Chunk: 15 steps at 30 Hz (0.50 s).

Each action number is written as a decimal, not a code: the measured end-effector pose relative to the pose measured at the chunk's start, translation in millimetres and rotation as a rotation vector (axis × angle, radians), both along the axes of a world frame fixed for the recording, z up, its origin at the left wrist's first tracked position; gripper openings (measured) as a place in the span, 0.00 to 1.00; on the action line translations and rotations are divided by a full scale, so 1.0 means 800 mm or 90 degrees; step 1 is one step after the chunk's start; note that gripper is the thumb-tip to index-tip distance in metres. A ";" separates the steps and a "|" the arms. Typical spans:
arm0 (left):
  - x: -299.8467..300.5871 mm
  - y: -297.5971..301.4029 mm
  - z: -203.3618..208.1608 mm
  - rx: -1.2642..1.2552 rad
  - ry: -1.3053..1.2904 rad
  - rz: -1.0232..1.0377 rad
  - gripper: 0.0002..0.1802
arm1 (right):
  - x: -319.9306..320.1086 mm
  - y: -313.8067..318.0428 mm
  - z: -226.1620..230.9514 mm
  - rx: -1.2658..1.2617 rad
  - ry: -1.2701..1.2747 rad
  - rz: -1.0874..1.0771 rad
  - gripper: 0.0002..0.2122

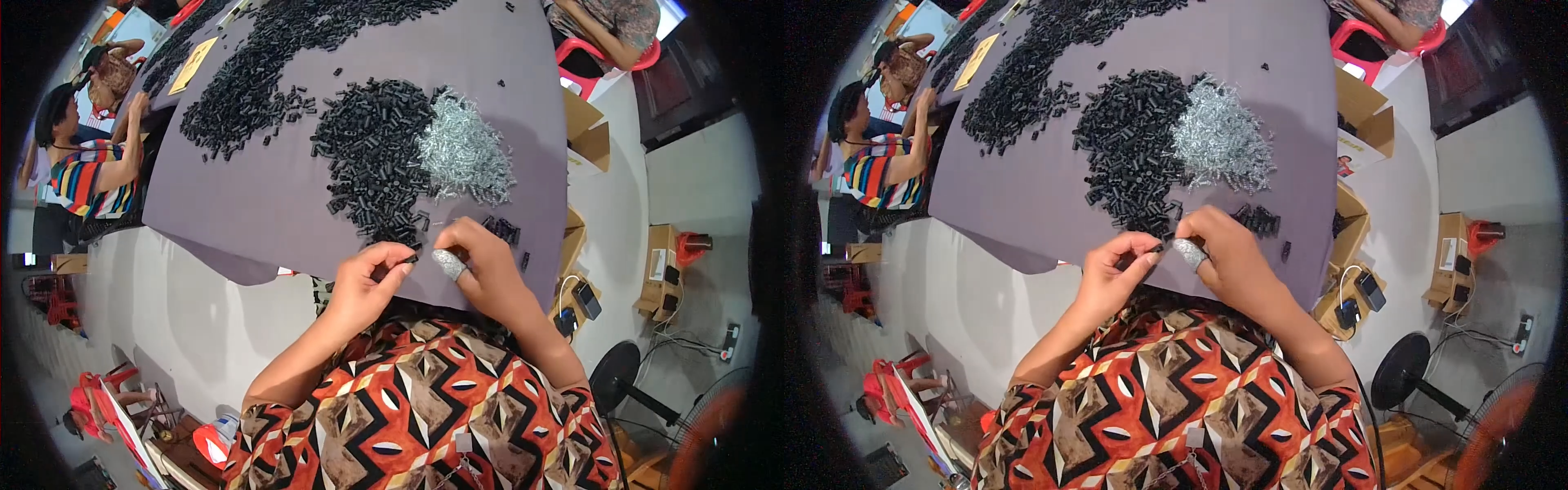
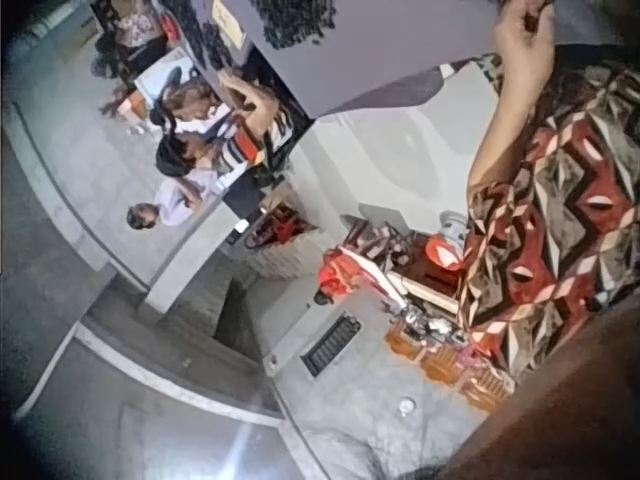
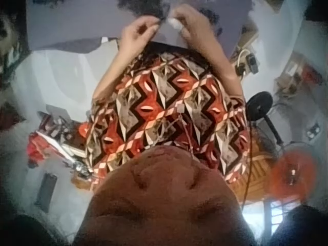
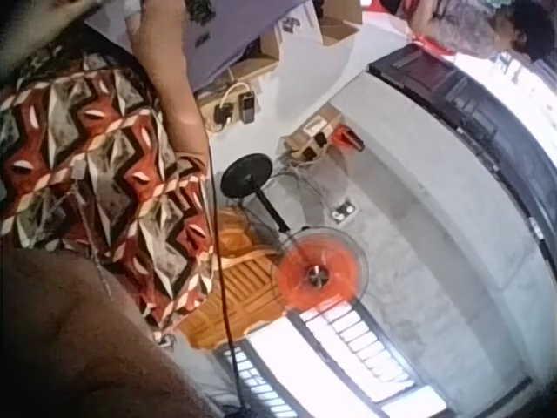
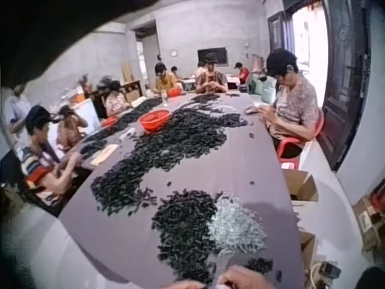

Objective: Assembling small black plastic components by snapping a silver piece into them at a workshop table.

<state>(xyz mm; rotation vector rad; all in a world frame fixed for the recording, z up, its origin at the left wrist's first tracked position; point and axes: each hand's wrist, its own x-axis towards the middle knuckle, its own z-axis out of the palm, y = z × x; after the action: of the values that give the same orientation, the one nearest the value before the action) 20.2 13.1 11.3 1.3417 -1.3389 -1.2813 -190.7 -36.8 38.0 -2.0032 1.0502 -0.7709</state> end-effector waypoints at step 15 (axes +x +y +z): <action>-0.006 -0.008 0.003 -0.273 -0.244 -0.119 0.09 | -0.009 0.007 -0.014 0.195 -0.151 0.053 0.15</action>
<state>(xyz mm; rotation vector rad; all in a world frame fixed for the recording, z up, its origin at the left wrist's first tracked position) 15.3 6.9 13.7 1.2099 -1.9163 -0.8016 -198.0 -31.6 26.5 -1.6416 0.8810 -0.7344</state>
